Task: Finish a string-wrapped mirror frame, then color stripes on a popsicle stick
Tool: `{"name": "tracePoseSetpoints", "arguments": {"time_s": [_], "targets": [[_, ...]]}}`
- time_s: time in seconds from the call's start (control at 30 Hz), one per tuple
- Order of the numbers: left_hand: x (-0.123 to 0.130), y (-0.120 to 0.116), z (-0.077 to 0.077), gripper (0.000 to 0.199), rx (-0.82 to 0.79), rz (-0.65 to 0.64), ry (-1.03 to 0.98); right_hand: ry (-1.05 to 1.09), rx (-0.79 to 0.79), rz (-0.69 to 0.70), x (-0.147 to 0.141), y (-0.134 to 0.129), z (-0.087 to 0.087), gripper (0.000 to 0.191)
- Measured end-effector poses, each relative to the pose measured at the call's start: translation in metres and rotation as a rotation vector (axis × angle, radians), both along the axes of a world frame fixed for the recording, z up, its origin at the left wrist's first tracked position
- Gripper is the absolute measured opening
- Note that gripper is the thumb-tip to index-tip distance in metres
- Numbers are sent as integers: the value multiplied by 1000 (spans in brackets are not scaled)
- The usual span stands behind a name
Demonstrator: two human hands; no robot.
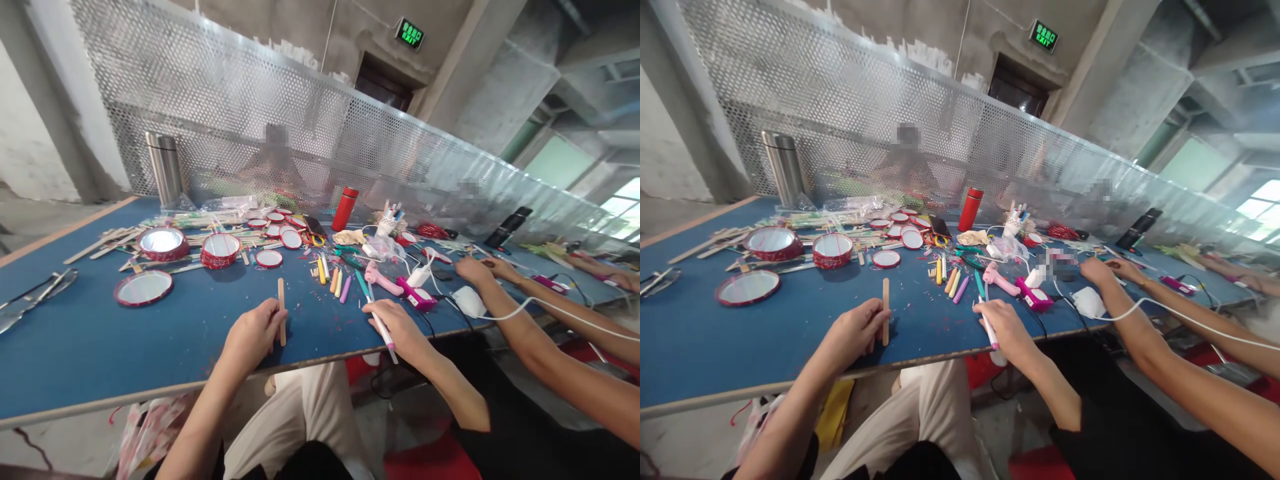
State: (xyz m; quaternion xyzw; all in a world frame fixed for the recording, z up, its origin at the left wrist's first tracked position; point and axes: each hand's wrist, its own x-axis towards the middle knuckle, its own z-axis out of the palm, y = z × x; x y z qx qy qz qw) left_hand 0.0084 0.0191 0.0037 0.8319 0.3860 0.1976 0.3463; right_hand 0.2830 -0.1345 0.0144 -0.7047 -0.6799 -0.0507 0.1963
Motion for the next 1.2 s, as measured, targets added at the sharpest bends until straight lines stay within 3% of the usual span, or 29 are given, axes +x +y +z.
{"name": "tracePoseSetpoints", "arguments": {"time_s": [0.13,0.23,0.37,0.5,0.7,0.83,0.97,1.2], "targets": [[0,0,-1,25,7,6,-2,132,-18,-28,14,-10,2,17],[1,1,-1,26,3,4,-5,308,58,-71,2,-9,9,18],[1,0,1,26,-28,-8,-16,585,408,-174,-40,2,22,25],[1,-1,2,26,-62,-5,-44,844,620,-41,-95,23,29,28],[0,1,-3,25,-118,-33,-156,1158,666,156,-155,67,13,24],[-1,1,-2,26,-137,-43,-167,1302,701,50,-163,92,0,19],[-1,-2,1,27,-84,-12,-105,1345,747,10,-160,105,1,17],[-1,-4,4,24,-42,-4,-40,1084,695,50,-164,101,2,12]]}}
